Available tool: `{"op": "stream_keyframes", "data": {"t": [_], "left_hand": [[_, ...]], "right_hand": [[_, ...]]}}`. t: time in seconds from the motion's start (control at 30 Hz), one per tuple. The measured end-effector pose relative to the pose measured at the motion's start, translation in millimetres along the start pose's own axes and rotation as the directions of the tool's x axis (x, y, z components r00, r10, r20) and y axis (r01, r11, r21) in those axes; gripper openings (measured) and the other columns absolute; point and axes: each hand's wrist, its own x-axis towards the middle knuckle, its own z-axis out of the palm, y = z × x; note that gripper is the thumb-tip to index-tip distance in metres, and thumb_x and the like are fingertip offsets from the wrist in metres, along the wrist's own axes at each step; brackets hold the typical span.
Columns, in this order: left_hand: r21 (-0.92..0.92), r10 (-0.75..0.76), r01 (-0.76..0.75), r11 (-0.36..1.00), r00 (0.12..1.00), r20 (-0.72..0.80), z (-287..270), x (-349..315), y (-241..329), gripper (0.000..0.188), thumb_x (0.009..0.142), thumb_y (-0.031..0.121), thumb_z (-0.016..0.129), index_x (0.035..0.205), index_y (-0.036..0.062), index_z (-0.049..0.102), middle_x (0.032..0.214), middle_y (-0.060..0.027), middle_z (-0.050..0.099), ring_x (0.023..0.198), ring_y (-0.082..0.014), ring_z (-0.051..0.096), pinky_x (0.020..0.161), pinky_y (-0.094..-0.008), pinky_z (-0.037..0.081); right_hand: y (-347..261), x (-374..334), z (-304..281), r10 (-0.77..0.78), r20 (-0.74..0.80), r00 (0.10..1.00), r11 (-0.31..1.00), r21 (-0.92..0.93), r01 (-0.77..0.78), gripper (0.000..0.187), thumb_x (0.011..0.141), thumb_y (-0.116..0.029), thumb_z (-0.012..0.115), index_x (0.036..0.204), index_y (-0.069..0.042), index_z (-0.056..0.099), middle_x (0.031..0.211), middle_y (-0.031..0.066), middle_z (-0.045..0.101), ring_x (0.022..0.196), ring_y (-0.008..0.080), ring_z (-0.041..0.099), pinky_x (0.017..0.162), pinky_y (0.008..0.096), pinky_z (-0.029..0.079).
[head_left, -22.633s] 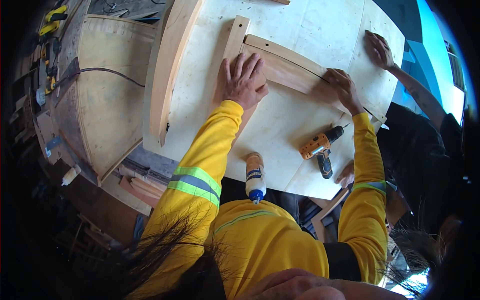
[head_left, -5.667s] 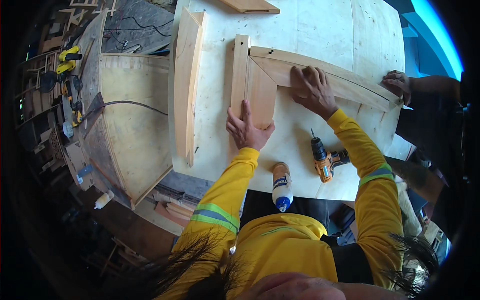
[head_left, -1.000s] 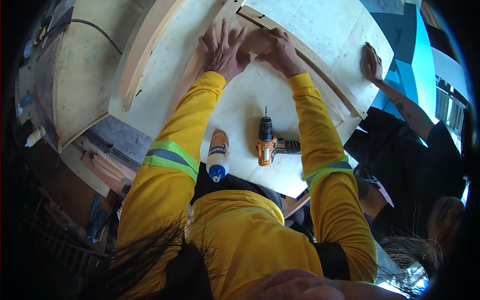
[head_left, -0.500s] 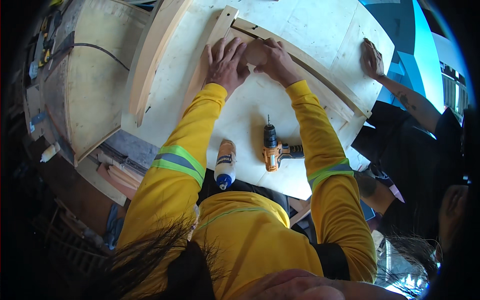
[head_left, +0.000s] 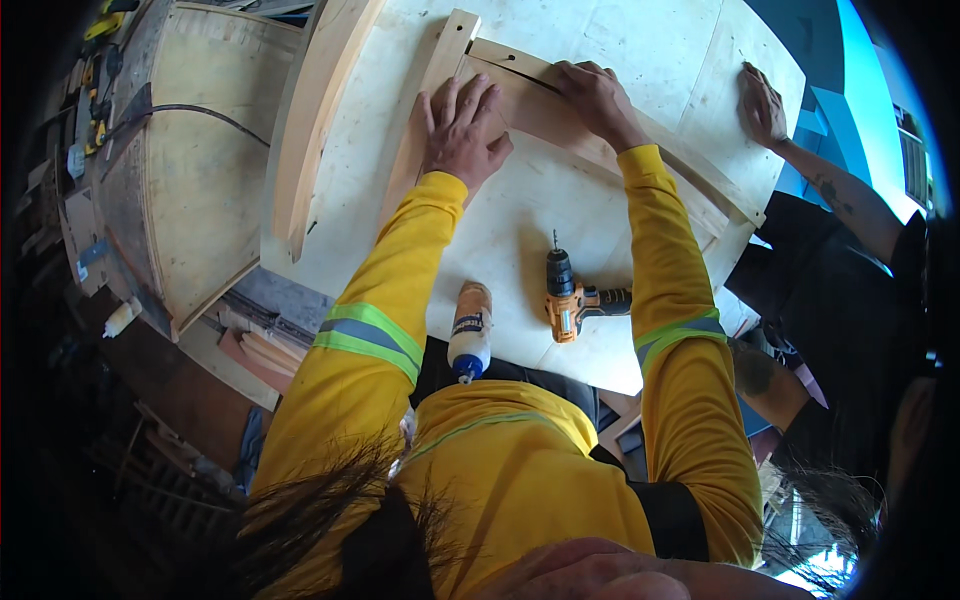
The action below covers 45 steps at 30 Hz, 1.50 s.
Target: The person assembles a wooden frame by aligning wooden pieces together and fastening them using a power drill.
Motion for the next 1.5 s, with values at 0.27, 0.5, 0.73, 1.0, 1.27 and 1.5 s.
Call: {"op": "stream_keyframes", "data": {"t": [0.27, 0.5, 0.73, 1.0, 1.27, 1.5], "left_hand": [[-0.003, 0.006, -0.006, 1.000, 1.000, -0.024, 1, -1, 0, 0.072, 0.082, 0.038, 0.070, 0.149, 0.0188, 0.052, 0.161, -0.0027, 0.040, 0.149, -0.0352, 0.030, 0.120, -0.0698, 0.013], [0.015, 0.003, -0.002, 1.000, 0.999, -0.033, 1, -1, 1, 0.073, 0.082, 0.039, 0.070, 0.149, 0.0181, 0.051, 0.161, -0.0026, 0.039, 0.149, -0.0352, 0.030, 0.120, -0.0697, 0.013], [0.025, 0.010, -0.009, 1.000, 0.999, -0.036, 1, -2, 4, 0.073, 0.082, 0.040, 0.070, 0.149, 0.0172, 0.051, 0.161, -0.0030, 0.039, 0.149, -0.0357, 0.030, 0.121, -0.0692, 0.012], [0.000, 0.025, -0.025, 1.000, 0.999, -0.041, 5, -1, 2, 0.075, 0.082, 0.039, 0.070, 0.150, 0.0174, 0.049, 0.161, -0.0025, 0.040, 0.150, -0.0358, 0.030, 0.121, -0.0691, 0.012], [0.015, 0.010, -0.009, 1.000, 0.999, -0.048, 5, -1, -2, 0.074, 0.082, 0.039, 0.068, 0.150, 0.0185, 0.049, 0.161, -0.0021, 0.040, 0.150, -0.0352, 0.030, 0.121, -0.0689, 0.012], [0.028, 0.016, -0.015, 1.000, 0.999, -0.051, 6, -2, 2, 0.073, 0.082, 0.039, 0.068, 0.149, 0.0182, 0.051, 0.159, -0.0022, 0.042, 0.148, -0.0349, 0.032, 0.120, -0.0692, 0.012]], "right_hand": [[1, 6, 4, -0.089, 0.054, 0.995, 0.996, 0.022, 0.088, 0.025, 0.098, -0.026, 0.062, 0.118, -0.016, 0.072, 0.107, 0.0076, 0.072, 0.098, 0.0275, 0.065, 0.097, 0.0396, 0.045], [0, 4, 8, 0.014, 0.118, 0.993, 0.997, 0.078, -0.024, 0.042, 0.091, -0.025, 0.072, 0.130, -0.012, 0.068, 0.126, 0.0096, 0.068, 0.110, 0.0350, 0.059, 0.103, 0.0403, 0.046], [-8, 3, 6, -0.060, 0.102, 0.993, 0.997, 0.060, 0.054, 0.058, 0.083, -0.031, 0.081, 0.133, -0.007, 0.066, 0.131, 0.0105, 0.066, 0.113, 0.0357, 0.058, 0.105, 0.0404, 0.046], [0, -11, -25, -0.036, 0.289, 0.957, 0.999, 0.034, 0.027, 0.094, 0.076, -0.039, 0.086, 0.155, -0.011, 0.043, 0.143, 0.0175, 0.057, 0.132, 0.0408, 0.050, 0.112, 0.0443, 0.040], [56, -141, -107, 0.175, 0.350, 0.920, 0.964, -0.252, -0.087, 0.140, 0.055, -0.050, 0.097, 0.165, -0.015, 0.017, 0.160, 0.0211, 0.034, 0.147, 0.0432, 0.032, 0.120, 0.0554, 0.027], [62, -142, -92, 0.124, 0.254, 0.959, 0.985, -0.149, -0.088, 0.118, 0.069, -0.049, 0.091, 0.162, -0.014, 0.027, 0.154, 0.0220, 0.042, 0.142, 0.0428, 0.039, 0.118, 0.0531, 0.032]]}}
